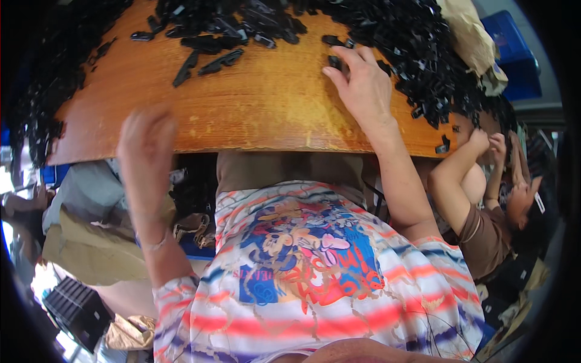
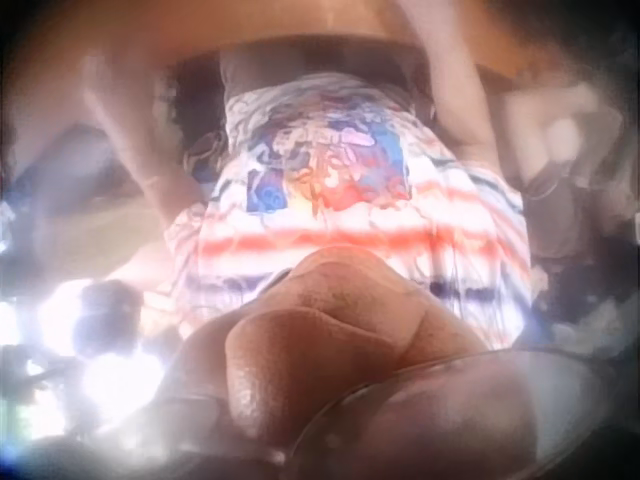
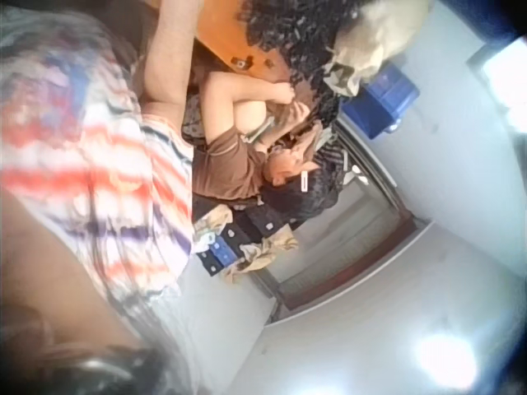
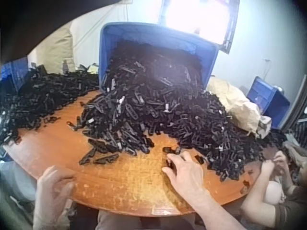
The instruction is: The person assembles plastic components by fitting small plastic pieces into larger plastic parts by hand and stacks the assembled pieces on the table.
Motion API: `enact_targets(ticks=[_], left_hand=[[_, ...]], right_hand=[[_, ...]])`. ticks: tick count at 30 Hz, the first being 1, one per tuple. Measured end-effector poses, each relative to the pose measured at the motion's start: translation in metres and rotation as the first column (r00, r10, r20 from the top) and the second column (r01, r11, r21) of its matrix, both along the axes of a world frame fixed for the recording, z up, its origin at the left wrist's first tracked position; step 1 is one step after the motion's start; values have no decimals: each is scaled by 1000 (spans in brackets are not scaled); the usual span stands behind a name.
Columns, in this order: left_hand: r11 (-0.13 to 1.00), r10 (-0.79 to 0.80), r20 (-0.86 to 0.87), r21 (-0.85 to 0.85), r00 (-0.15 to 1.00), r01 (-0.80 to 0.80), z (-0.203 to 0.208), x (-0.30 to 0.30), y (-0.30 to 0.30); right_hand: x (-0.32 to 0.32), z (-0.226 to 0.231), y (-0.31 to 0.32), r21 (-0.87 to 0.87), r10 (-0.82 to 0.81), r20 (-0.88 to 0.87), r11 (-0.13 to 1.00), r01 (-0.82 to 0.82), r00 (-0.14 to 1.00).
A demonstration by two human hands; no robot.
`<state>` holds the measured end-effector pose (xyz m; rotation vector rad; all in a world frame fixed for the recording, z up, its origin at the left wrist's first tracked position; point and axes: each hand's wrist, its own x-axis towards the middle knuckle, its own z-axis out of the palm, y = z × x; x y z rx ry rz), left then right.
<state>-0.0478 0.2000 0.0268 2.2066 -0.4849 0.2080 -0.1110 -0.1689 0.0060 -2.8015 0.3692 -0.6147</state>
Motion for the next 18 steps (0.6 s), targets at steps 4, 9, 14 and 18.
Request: enact_targets(ticks=[4,9,14,18], left_hand=[[968,-157,290,235,944,89,-15,39,-58],[922,-222,337,378,915,84,-32,71,-80],[924,-358,273,245,893,295,-17,59,-95],[880,-460,163,212,873,424,-25,32,-101]], right_hand=[[9,-7,-10,-68,87,-102,993,-94,991],[-3,10,12,-48,282,-177,954,-295,943],[-6,11,21,-39,333,-180,938,-345,926],[-2,5,15,1,305,-235,949,-314,923]])
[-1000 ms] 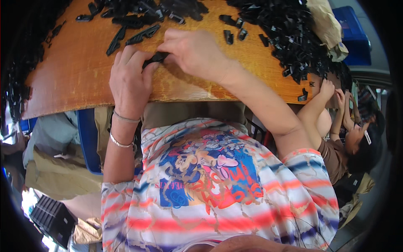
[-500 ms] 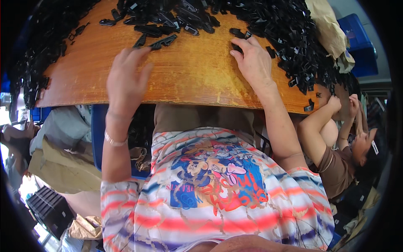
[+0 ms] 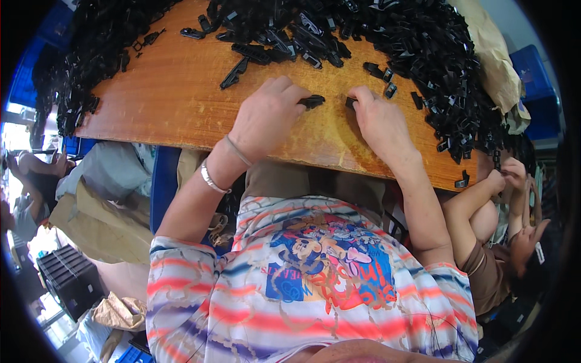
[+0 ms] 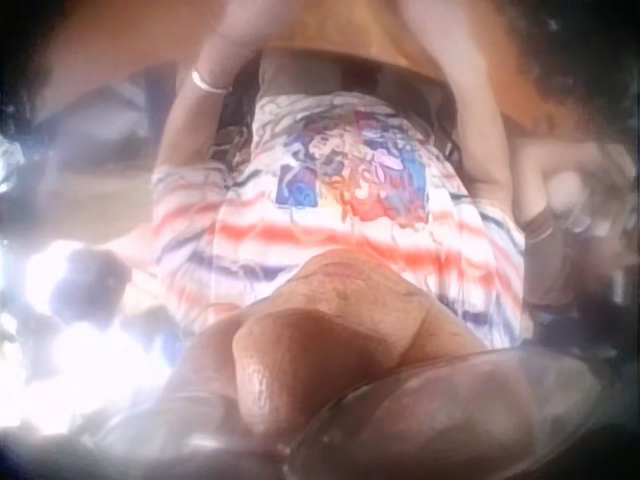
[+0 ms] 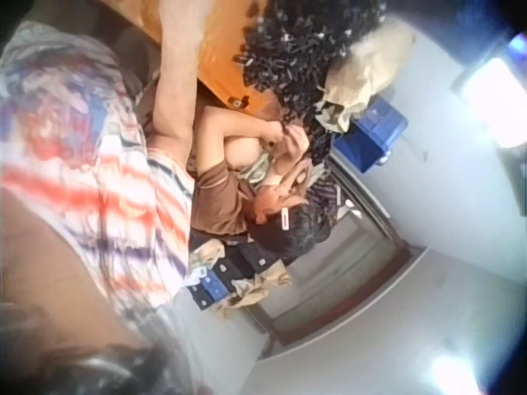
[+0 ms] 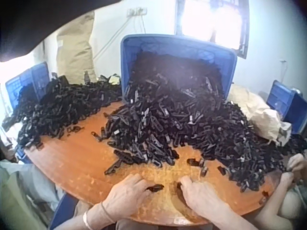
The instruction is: The person assembles plastic components by fitting small plastic pieces into larger plastic parts by hand and stacks the assembled pieces on the table.
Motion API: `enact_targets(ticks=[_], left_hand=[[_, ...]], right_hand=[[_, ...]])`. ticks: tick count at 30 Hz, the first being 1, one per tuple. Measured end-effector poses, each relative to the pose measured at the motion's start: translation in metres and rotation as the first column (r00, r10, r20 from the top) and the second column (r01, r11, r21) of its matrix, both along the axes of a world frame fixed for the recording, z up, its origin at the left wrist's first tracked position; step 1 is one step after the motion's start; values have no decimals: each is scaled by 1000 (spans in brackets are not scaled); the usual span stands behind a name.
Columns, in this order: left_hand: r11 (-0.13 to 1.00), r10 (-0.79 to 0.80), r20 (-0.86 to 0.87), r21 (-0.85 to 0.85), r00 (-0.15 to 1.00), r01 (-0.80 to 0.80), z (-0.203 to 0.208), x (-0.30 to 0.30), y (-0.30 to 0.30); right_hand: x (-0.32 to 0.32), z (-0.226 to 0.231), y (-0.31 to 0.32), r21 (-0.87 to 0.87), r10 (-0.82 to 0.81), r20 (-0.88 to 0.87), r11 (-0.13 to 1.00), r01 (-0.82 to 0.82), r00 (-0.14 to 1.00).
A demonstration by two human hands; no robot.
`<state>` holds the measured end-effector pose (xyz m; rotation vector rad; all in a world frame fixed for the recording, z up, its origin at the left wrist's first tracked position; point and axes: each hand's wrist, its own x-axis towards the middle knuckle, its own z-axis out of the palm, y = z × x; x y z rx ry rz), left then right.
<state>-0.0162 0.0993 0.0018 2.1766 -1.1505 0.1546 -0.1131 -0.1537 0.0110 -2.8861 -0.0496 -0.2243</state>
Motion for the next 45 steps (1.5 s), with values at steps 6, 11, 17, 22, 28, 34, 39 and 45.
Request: enact_targets(ticks=[6,11,17,22,28,34,39,45], left_hand=[[998,59,212,-39,975,-52,-10,2,5],[984,167,98,-83,981,-160,-15,-3,13],[985,167,129,-68,978,-159,-21,-1,8],[981,189,135,-63,973,-182,-22,-3,6],[983,180,141,-63,973,-173,-23,-1,6],[979,196,83,37,977,-199,-6,-10,34],[966,257,-242,95,935,-241,38,-10,133],[954,283,163,52,945,-295,25,41,65]], right_hand=[[2,6,6,-35,56,6,998,-56,998],[7,5,11,24,32,20,999,-32,999],[27,-16,34,321,135,263,921,-219,955],[29,-17,19,335,112,164,928,-162,980],[52,-21,34,238,246,177,929,-284,953],[44,-11,36,258,337,52,905,-339,940],[38,-2,-30,142,-78,269,989,41,960],[55,-17,-60,-72,-238,232,963,261,943]])
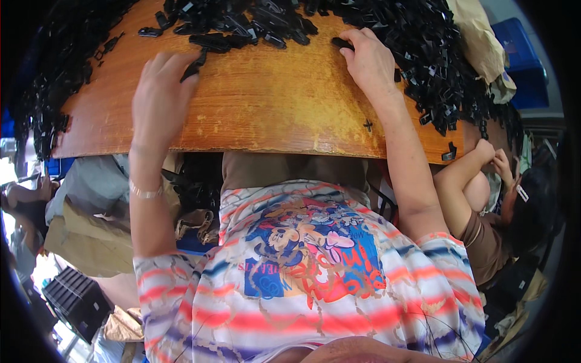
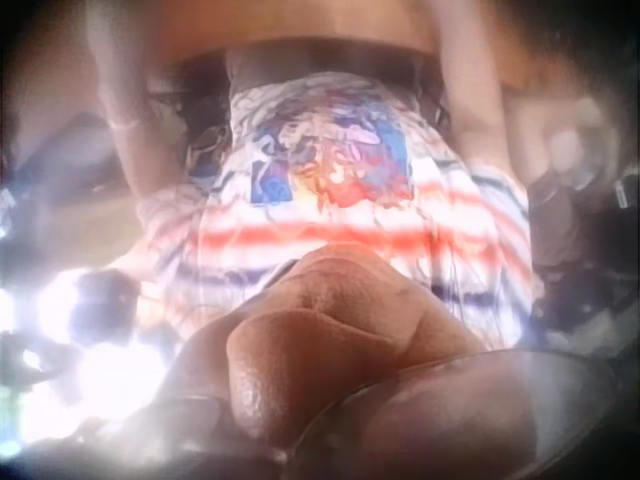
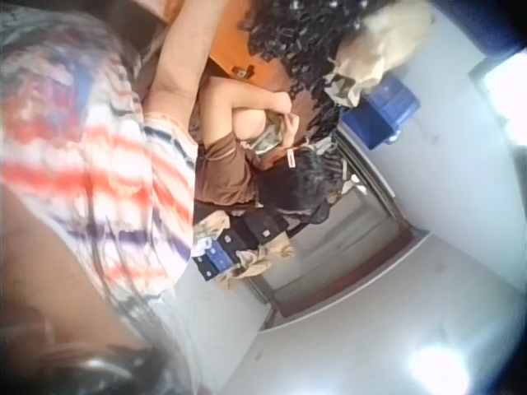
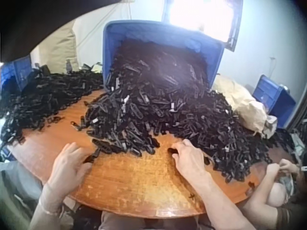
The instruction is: The person assembles plastic components by fitting small plastic pieces into larger plastic parts by hand and stacks the assembled pieces on the table.
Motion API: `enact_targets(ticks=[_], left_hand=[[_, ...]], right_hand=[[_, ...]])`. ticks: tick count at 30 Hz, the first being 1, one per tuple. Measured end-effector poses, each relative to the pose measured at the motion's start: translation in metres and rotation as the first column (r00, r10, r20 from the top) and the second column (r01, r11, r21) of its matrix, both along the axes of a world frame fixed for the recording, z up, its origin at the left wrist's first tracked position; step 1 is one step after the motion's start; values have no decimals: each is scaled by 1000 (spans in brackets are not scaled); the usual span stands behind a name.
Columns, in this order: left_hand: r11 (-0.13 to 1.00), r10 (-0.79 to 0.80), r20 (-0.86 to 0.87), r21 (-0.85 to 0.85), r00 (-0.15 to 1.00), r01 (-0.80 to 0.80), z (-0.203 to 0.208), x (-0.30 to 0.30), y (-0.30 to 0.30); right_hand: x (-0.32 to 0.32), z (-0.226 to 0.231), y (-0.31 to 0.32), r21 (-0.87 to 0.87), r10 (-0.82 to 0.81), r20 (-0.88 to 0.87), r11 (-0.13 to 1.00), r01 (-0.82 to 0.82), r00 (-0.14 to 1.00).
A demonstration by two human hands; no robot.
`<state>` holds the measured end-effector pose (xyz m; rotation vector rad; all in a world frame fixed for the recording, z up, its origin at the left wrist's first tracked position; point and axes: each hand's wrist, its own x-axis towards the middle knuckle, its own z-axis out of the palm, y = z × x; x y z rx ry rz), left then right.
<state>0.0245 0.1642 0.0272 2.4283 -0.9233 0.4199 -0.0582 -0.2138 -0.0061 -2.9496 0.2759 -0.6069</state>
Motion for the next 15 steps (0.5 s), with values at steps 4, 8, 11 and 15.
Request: enact_targets(ticks=[4,8,11,15], left_hand=[[995,-67,235,82,970,49,-22,40,-30],[983,-77,239,179,968,34,-30,58,-41],[977,-97,256,211,962,42,-28,56,-43],[999,-47,247,-10,968,51,-31,44,-44]], right_hand=[[-3,3,8,76,23,-12,997,-22,1000],[-15,20,22,132,-17,52,991,10,999],[-20,27,36,199,18,82,980,-34,996],[-31,26,52,303,158,157,932,-200,975]])
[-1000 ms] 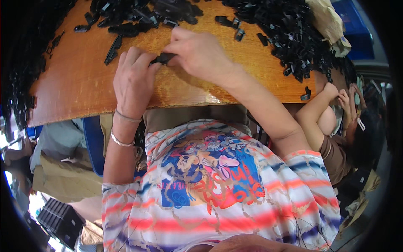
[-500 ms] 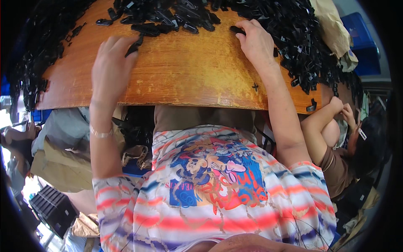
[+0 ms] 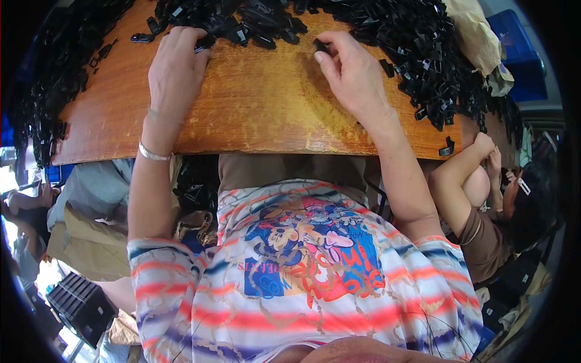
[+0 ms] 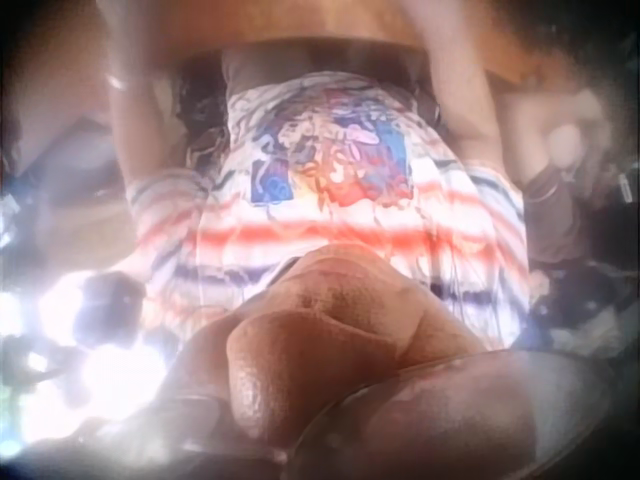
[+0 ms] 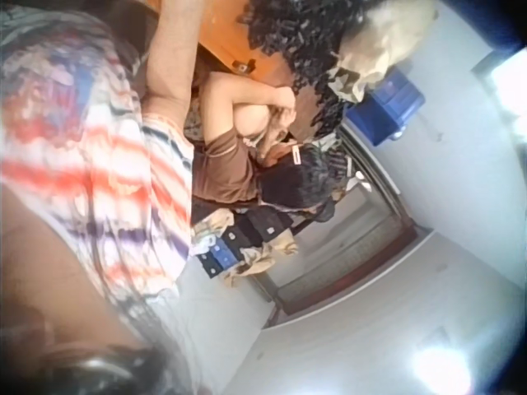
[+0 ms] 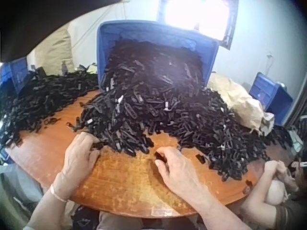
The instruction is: The person assembles plastic components by fitting small plastic pieces into larger plastic parts by hand and stacks the assembled pieces on the table.
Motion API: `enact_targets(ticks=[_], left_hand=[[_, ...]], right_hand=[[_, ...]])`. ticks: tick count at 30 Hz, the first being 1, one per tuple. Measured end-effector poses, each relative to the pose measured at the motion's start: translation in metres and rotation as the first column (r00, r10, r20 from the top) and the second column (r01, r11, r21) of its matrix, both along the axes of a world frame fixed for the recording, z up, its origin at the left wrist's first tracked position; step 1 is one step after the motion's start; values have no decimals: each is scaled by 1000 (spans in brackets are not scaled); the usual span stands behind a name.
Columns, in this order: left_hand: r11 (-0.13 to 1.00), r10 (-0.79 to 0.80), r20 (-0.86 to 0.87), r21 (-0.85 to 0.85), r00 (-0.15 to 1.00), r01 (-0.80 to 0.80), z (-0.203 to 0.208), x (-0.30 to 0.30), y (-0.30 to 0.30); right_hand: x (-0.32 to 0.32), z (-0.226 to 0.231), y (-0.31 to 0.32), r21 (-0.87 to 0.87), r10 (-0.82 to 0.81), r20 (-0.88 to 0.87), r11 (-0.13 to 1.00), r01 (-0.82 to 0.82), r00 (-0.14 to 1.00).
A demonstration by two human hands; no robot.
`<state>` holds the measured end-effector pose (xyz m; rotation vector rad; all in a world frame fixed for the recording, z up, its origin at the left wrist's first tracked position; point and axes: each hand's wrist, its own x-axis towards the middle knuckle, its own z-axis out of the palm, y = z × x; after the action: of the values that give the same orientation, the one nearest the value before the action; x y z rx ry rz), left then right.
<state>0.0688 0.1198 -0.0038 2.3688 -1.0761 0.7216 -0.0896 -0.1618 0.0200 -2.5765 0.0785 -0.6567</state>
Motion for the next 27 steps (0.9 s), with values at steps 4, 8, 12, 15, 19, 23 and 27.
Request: enact_targets(ticks=[4,8,12,15,19,23,27], left_hand=[[948,-47,-306,-315,951,-54,0,-29,-12],[798,-362,-520,-602,774,-30,4,-69,-29],[769,-464,-648,-633,604,-88,-16,-102,-33],[917,-169,-541,-392,824,-70,-9,-114,-29],[980,-83,-365,-201,927,8,-9,-108,-23],[982,-73,-310,-188,948,14,-14,-109,-23],[982,-59,-318,-189,946,-2,-16,-110,-24]], right_hand=[[-2,-17,9,-18,156,80,988,-155,985],[-6,-18,18,-15,186,94,983,-185,978],[-14,-10,27,161,175,-85,974,-159,981],[-17,-12,27,131,210,-89,971,-198,974],[-14,-13,29,69,274,-83,961,-269,958],[-9,-25,31,58,338,-23,940,-336,941],[-10,-23,27,59,339,-69,940,-335,938]])
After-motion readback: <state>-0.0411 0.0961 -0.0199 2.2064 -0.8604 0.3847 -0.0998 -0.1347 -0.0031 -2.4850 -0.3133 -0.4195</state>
